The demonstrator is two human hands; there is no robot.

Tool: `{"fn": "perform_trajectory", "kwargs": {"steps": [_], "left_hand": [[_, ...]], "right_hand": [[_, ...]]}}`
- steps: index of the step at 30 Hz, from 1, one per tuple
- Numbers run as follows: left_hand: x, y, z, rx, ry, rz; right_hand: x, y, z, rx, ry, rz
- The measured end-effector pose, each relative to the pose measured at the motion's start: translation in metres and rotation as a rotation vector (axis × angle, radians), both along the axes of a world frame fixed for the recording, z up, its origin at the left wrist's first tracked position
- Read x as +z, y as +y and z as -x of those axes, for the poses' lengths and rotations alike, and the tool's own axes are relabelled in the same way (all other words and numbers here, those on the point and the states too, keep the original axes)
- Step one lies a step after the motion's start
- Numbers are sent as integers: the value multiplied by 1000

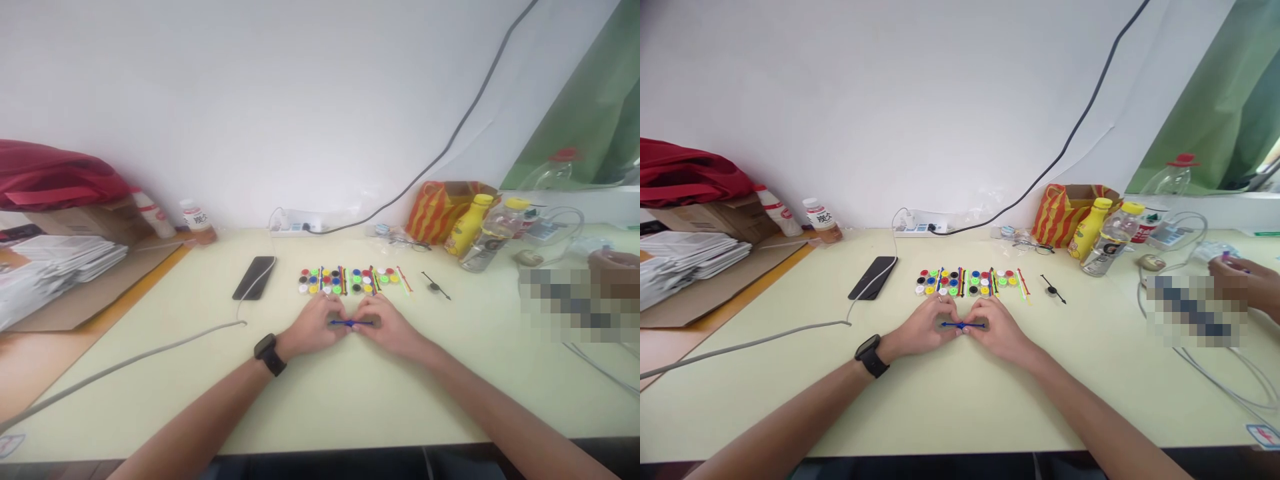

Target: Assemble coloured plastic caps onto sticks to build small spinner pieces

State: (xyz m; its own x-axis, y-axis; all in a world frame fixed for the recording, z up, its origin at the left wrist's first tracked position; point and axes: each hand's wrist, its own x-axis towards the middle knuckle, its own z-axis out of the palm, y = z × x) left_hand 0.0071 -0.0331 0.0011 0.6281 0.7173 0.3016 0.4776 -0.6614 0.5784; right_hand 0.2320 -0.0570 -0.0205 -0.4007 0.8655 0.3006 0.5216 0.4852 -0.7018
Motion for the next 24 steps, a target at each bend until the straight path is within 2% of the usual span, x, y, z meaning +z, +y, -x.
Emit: {"fn": "perform_trajectory", "kwargs": {"steps": [7, 13, 16, 18, 21, 24], "left_hand": [[5, -5, 1, 2, -20, 10], [2, -2, 7, 96, -181, 125], [1, -1, 9, 129, -201, 116], [1, -2, 9, 128, -208, 106], [2, -3, 8, 138, -210, 99], [2, -2, 7, 160, -208, 88]], "right_hand": [[2, -4, -1, -21, 56, 11], [13, -12, -7, -255, 112, 64], [23, -16, -10, -128, 218, 257], [29, -17, -11, -81, 343, 325], [33, -14, -16, -186, 461, 243], [32, -4, -28, -305, 431, 161]]}}
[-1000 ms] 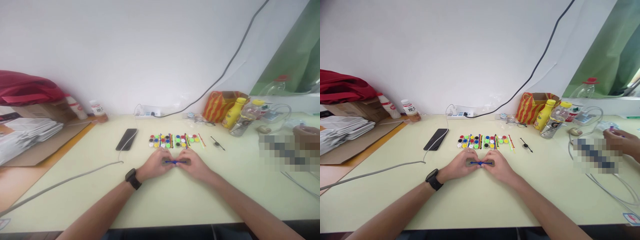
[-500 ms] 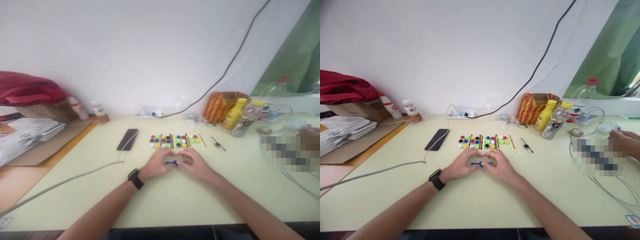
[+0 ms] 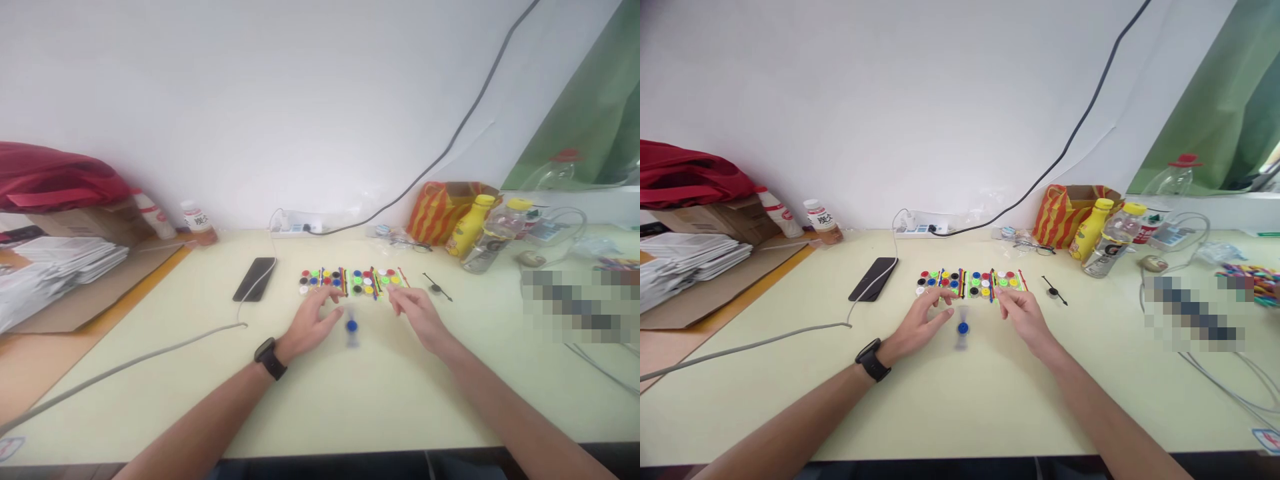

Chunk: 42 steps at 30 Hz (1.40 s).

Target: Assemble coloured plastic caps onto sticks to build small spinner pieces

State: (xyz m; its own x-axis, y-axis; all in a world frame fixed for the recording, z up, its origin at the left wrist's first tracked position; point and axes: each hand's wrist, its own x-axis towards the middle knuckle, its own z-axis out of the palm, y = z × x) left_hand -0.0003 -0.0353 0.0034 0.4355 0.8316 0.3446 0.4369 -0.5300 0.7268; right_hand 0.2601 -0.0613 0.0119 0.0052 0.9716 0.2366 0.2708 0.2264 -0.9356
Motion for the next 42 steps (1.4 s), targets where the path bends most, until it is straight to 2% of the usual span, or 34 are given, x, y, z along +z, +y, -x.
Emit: {"fn": "perform_trajectory", "kwargs": {"steps": [4, 7, 10, 13, 21, 29, 37, 42], "left_hand": [[1, 1, -2, 22, -17, -32], [2, 2, -3, 52, -30, -46], [3, 2, -3, 78, -34, -48], [3, 2, -4, 89, -39, -58], [1, 3, -4, 66, -41, -82], [-1, 4, -5, 78, -40, -90], [-2, 5, -5, 76, -34, -100], [-1, 6, -4, 80, -31, -102]], "right_hand": [[-4, 17, -29, -222, -184, -63], [-11, 28, -54, -368, -446, -78], [-21, 34, -70, -442, -663, -31], [-28, 35, -73, -434, -771, -4], [-40, 42, -59, -336, -927, -107], [-47, 50, -60, -365, -943, -119], [-48, 51, -60, -342, -972, -177], [-45, 50, -61, -361, -919, -214]]}}
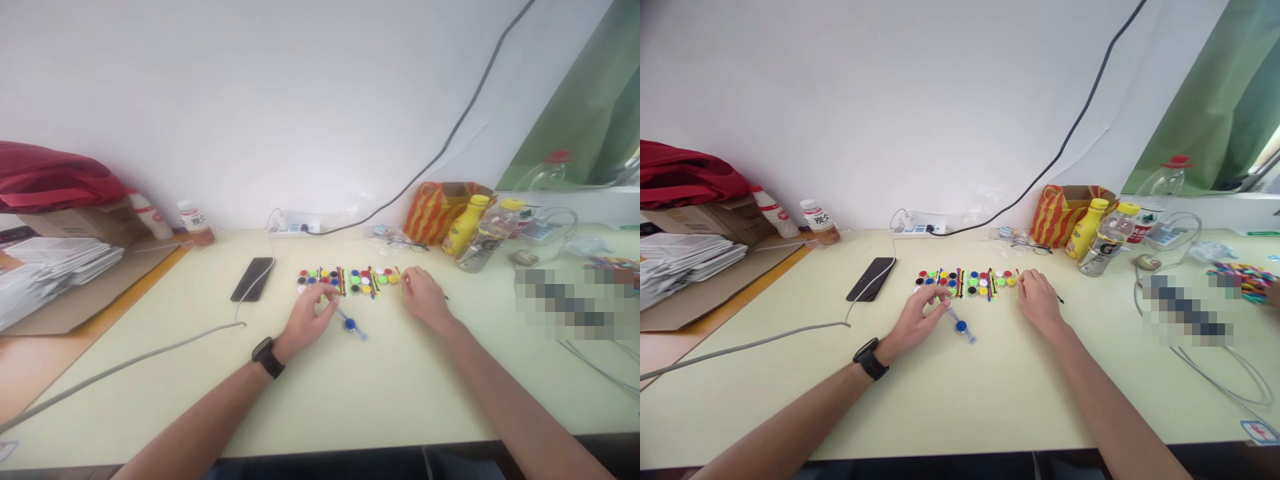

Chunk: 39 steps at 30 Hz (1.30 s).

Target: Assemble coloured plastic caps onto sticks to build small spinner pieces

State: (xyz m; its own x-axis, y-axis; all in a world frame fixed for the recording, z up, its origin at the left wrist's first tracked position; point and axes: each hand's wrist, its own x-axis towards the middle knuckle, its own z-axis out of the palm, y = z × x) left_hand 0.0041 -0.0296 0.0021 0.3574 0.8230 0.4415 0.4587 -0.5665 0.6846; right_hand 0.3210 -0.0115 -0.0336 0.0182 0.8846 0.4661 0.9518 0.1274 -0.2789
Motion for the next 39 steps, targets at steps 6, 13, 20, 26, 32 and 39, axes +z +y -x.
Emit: {"fn": "perform_trajectory", "kwargs": {"steps": [6, 13, 20, 26, 32, 39], "left_hand": [[-1, -1, 0, -2, -11, -1], [-1, 0, 0, -5, -10, 2], [-2, 0, 0, -18, -3, -12], [-2, -1, 0, -11, 3, -19], [-1, -2, 0, -12, 23, -18], [-2, -2, 0, -16, 29, -9]], "right_hand": [[13, -2, -4, -15, 293, -34], [24, -11, 7, 101, 614, -31], [19, -13, 10, 115, 485, 26], [15, -13, 11, 104, 412, 85], [15, -14, 12, 110, 405, 99], [14, -15, 14, 129, 384, 116]]}}
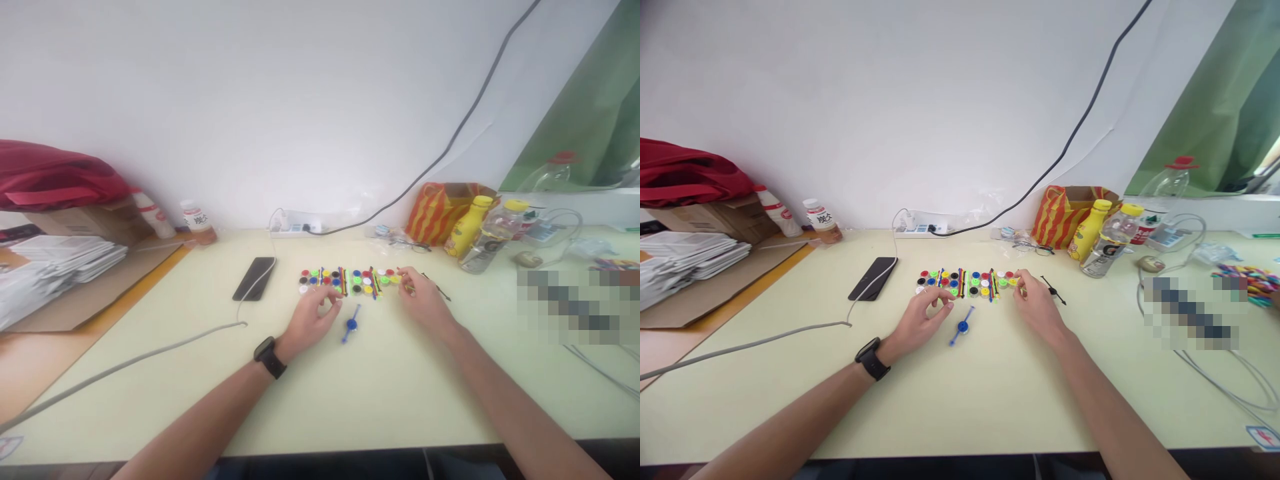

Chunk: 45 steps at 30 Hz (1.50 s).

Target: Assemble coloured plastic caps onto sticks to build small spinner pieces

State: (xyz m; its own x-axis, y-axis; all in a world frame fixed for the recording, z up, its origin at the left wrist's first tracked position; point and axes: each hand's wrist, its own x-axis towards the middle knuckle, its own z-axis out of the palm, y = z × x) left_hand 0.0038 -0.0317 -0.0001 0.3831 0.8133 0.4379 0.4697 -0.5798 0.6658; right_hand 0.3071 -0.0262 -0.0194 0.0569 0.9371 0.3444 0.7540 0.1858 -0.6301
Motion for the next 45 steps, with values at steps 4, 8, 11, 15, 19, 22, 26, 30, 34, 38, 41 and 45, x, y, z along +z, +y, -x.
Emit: {"fn": "perform_trajectory", "kwargs": {"steps": [4, 8, 11, 15, 19, 22, 26, 30, 34, 38, 41, 45], "left_hand": [[0, -1, 0, -17, 12, 24], [1, -2, 0, -50, 33, 50], [1, -2, 0, -78, 50, 64], [1, -3, 0, -100, 82, 77], [4, -6, 0, -171, 86, 109], [9, -11, -2, -278, 74, 142], [16, -21, -7, -426, 89, 157], [19, -23, -8, -362, 66, 86], [12, -14, -4, -167, 66, 12], [6, -8, 0, -220, 143, -2], [5, -8, -1, -276, 188, -2], [4, -7, -1, -270, 198, -4]], "right_hand": [[3, -1, 0, -10, -47, -2], [8, -4, -2, -71, -117, -16], [13, -7, -5, -132, -167, -16], [18, -11, -9, -123, -189, 21], [21, -12, -11, 33, -130, 95], [21, -14, -3, 190, -60, 115], [20, -22, 20, 392, 66, 164], [21, -31, 39, 495, 144, 213], [29, -34, 38, 431, 140, 157], [37, -40, 43, 574, 176, 233], [37, -46, 51, 706, 124, 325], [38, -45, 41, 728, 76, 447]]}}
